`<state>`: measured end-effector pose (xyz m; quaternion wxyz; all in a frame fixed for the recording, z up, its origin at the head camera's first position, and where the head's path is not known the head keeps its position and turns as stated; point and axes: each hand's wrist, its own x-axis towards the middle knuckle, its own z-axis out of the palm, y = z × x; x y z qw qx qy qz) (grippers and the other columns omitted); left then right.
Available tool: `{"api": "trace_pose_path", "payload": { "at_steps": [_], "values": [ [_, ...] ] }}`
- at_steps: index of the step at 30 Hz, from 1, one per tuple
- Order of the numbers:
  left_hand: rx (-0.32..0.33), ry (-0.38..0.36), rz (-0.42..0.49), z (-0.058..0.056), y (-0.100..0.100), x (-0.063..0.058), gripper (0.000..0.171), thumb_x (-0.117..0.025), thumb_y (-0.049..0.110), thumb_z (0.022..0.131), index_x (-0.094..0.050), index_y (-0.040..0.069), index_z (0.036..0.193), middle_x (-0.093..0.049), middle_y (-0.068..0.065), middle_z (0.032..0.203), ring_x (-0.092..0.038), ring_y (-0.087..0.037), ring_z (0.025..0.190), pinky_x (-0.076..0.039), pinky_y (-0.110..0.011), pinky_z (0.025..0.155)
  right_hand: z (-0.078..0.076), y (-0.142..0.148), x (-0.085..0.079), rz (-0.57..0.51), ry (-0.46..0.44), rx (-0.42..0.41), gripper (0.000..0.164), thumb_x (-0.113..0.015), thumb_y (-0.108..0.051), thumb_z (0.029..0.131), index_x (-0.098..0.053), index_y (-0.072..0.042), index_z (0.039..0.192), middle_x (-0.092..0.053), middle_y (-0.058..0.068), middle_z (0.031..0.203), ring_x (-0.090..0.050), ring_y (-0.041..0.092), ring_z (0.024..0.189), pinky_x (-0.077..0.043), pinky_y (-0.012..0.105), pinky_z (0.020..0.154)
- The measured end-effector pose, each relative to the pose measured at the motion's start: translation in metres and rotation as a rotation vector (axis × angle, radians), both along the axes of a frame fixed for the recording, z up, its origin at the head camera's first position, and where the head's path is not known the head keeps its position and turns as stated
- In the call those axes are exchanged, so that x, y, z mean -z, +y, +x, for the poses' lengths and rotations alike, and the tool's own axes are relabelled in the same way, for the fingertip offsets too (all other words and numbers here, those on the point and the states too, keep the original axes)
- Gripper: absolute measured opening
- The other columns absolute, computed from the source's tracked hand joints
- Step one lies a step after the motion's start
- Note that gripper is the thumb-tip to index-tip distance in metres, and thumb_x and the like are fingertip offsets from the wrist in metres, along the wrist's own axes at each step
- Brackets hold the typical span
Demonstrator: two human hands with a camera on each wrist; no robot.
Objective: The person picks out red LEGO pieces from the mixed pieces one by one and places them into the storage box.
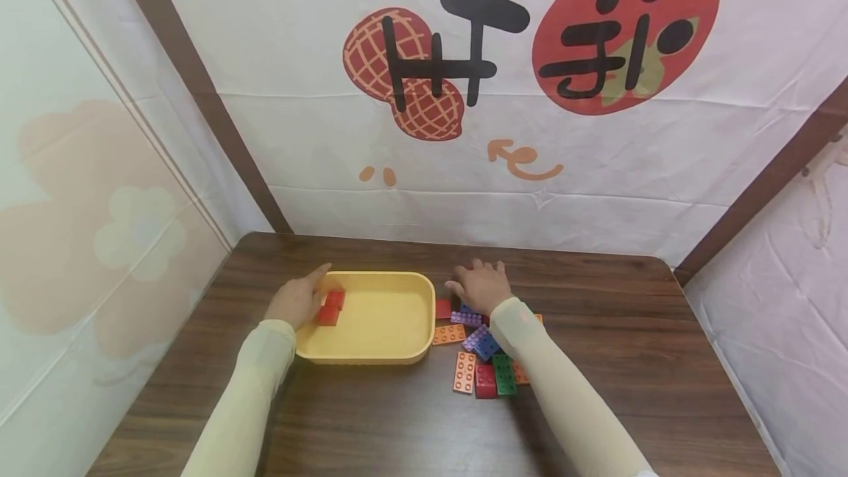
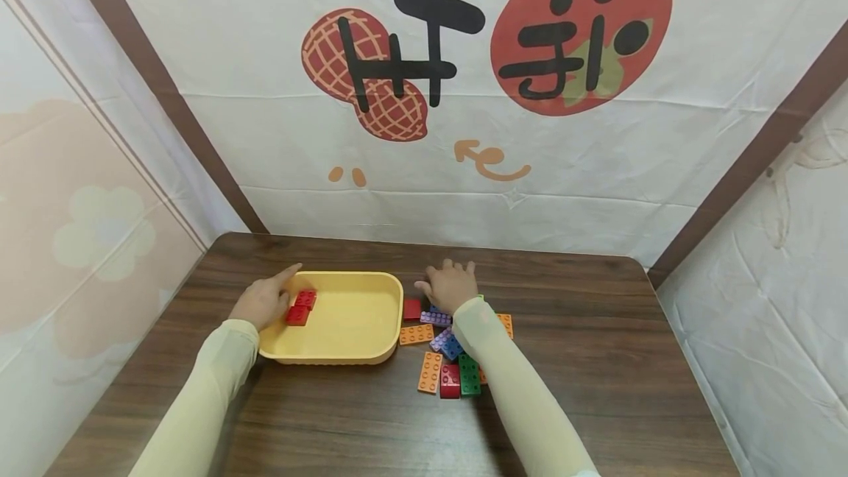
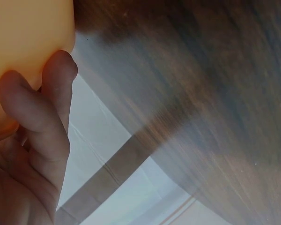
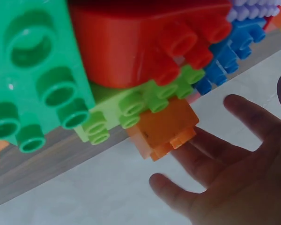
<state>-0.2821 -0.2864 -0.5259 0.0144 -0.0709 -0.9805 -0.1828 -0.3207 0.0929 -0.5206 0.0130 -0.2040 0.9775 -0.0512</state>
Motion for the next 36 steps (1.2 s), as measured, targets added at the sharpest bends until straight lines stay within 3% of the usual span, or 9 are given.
{"api": "trace_pose_path", "payload": {
  "at_steps": [6,15,20,26,32,36],
  "values": [
    [-0.006,-0.012,0.001,0.001,0.001,0.000,0.061,-0.060,0.006,0.094,-0.044,0.008,0.152,-0.048,-0.006,0.060,-0.050,-0.027,0.057,-0.053,-0.053,0.069,0.004,0.002,-0.002,0.050,-0.033,0.061,0.053,-0.046,-0.062,0.100,-0.070,-0.024,0.128,-0.062,0.017,0.131,-0.051,0.044,0.127,-0.021,0.073,0.108],
    [-0.013,-0.026,0.007,0.004,0.001,0.002,0.061,-0.060,0.007,0.094,-0.043,0.009,0.153,-0.048,-0.005,0.059,-0.050,-0.027,0.057,-0.053,-0.054,0.071,0.004,0.003,0.001,0.066,-0.067,0.042,0.056,-0.047,-0.062,0.099,-0.068,-0.022,0.134,-0.060,0.014,0.138,-0.048,0.042,0.132,-0.020,0.073,0.109],
    [-0.013,-0.033,0.010,0.003,0.001,0.002,0.061,-0.059,0.008,0.095,-0.042,0.009,0.153,-0.048,-0.005,0.060,-0.051,-0.027,0.057,-0.054,-0.055,0.073,0.001,0.006,0.000,-0.012,-0.005,0.037,0.045,-0.053,-0.052,0.101,-0.069,-0.020,0.130,-0.063,0.016,0.128,-0.054,0.040,0.123,-0.027,0.070,0.107],
    [-0.004,-0.015,0.006,0.001,0.001,-0.001,0.061,-0.059,0.006,0.094,-0.043,0.008,0.153,-0.047,-0.006,0.058,-0.048,-0.026,0.053,-0.053,-0.051,0.066,-0.005,0.010,-0.005,-0.151,0.103,0.028,0.026,-0.061,-0.021,0.102,-0.062,-0.022,0.128,-0.061,0.014,0.106,-0.063,0.035,0.102,-0.044,0.060,0.097],
    [0.009,-0.004,0.007,0.000,0.000,-0.002,0.061,-0.059,0.005,0.094,-0.043,0.008,0.152,-0.046,-0.006,0.057,-0.047,-0.025,0.053,-0.051,-0.047,0.062,-0.007,0.013,-0.017,-0.248,0.147,-0.014,0.032,-0.058,-0.014,0.102,-0.054,-0.023,0.133,-0.067,0.009,0.117,-0.064,0.032,0.109,-0.046,0.055,0.099],
    [0.009,-0.005,0.011,-0.001,-0.001,-0.001,0.061,-0.059,0.005,0.094,-0.043,0.008,0.153,-0.047,-0.006,0.058,-0.047,-0.026,0.053,-0.050,-0.048,0.062,-0.005,0.014,-0.024,-0.273,0.175,-0.028,0.037,-0.060,-0.016,0.102,-0.050,-0.017,0.138,-0.068,0.010,0.120,-0.066,0.028,0.106,-0.049,0.051,0.098]
  ]
}}
